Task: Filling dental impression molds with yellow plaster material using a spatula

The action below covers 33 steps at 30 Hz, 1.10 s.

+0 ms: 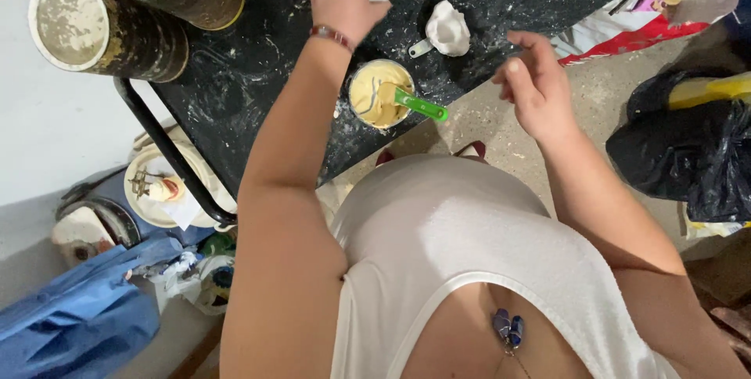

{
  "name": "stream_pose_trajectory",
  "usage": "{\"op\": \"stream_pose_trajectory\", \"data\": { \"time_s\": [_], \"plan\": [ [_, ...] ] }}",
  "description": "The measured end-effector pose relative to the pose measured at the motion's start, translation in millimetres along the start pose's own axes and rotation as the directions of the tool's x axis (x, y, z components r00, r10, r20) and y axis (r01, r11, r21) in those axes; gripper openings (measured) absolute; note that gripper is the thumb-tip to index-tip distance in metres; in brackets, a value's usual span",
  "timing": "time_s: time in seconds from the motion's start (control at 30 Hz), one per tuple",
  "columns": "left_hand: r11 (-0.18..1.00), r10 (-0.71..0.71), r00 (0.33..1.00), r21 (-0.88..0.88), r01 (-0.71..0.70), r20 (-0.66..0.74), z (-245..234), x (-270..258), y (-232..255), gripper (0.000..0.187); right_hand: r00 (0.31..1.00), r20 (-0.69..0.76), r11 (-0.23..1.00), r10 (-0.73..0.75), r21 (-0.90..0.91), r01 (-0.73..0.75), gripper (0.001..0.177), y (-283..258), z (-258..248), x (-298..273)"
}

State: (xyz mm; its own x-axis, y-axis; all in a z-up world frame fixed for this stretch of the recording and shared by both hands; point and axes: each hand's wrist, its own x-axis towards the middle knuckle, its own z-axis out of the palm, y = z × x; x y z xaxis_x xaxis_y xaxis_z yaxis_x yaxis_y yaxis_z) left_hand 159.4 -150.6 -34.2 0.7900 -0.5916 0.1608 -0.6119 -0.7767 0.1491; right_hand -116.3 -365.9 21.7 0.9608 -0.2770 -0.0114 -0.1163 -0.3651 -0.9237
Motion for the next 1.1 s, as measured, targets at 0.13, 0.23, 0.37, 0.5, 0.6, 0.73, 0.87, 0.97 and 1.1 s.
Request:
{"op": "stream_pose_trajectory", "data": {
  "time_s": [0.13,0.23,0.37,0.5,0.6,0.73,0.87,0.97,1.1],
  "plan": [
    [0.886,0.407,0.894,-0.158,-0.436,-0.187,-94.8,-46.4,44.5,0.063,0.962,0.178,0.871,-0.207,0.482,0.098,0.054,-2.0,20.1,24.4],
    [0.821,0.512,0.817,-0.13,-0.556,-0.264,-122.5,-79.5,67.4,0.071,0.917,0.196,0.818,-0.346,0.543,0.192,0.061,-54.3,36.9,26.3],
    [0.829,0.443,0.842,-0.218,-0.515,-0.307,-123.0,-118.7,63.4,0.09,0.973,0.106,0.853,-0.205,0.507,0.124,0.032,-69.0,56.1,5.4],
    [0.903,0.126,0.967,-0.378,-0.203,-0.22,-114.3,-148.3,61.5,0.127,0.994,0.064,0.722,-0.083,0.692,0.016,0.04,-76.8,75.3,-12.2],
    [0.917,0.088,0.963,-0.356,-0.179,-0.256,-117.1,-164.5,58.3,0.112,0.991,0.027,0.748,-0.132,0.658,0.082,0.04,-83.9,88.5,-22.1],
    [0.909,0.077,0.957,-0.374,-0.182,-0.278,-118.1,-177.0,50.9,0.106,0.989,-0.017,0.792,-0.145,0.598,0.126,0.038,-95.4,104.3,-34.6],
    [0.897,0.065,0.947,-0.397,-0.194,-0.316,-120.2,-185.6,44.7,0.111,0.991,-0.026,0.789,-0.131,0.602,0.12,0.041,-97.2,117.0,-40.5],
    [0.903,0.064,0.973,-0.403,-0.151,-0.22,-125.5,-191.1,42.3,0.13,0.992,-0.031,0.786,-0.126,0.606,0.119,0.04,-100.8,123.3,-44.4],
    [0.892,0.055,0.966,-0.423,-0.162,-0.254,-128.0,-195.5,38.9,0.111,0.99,-0.011,0.779,-0.14,0.616,0.117,0.04,-106.0,128.2,-46.8]
  ]
}}
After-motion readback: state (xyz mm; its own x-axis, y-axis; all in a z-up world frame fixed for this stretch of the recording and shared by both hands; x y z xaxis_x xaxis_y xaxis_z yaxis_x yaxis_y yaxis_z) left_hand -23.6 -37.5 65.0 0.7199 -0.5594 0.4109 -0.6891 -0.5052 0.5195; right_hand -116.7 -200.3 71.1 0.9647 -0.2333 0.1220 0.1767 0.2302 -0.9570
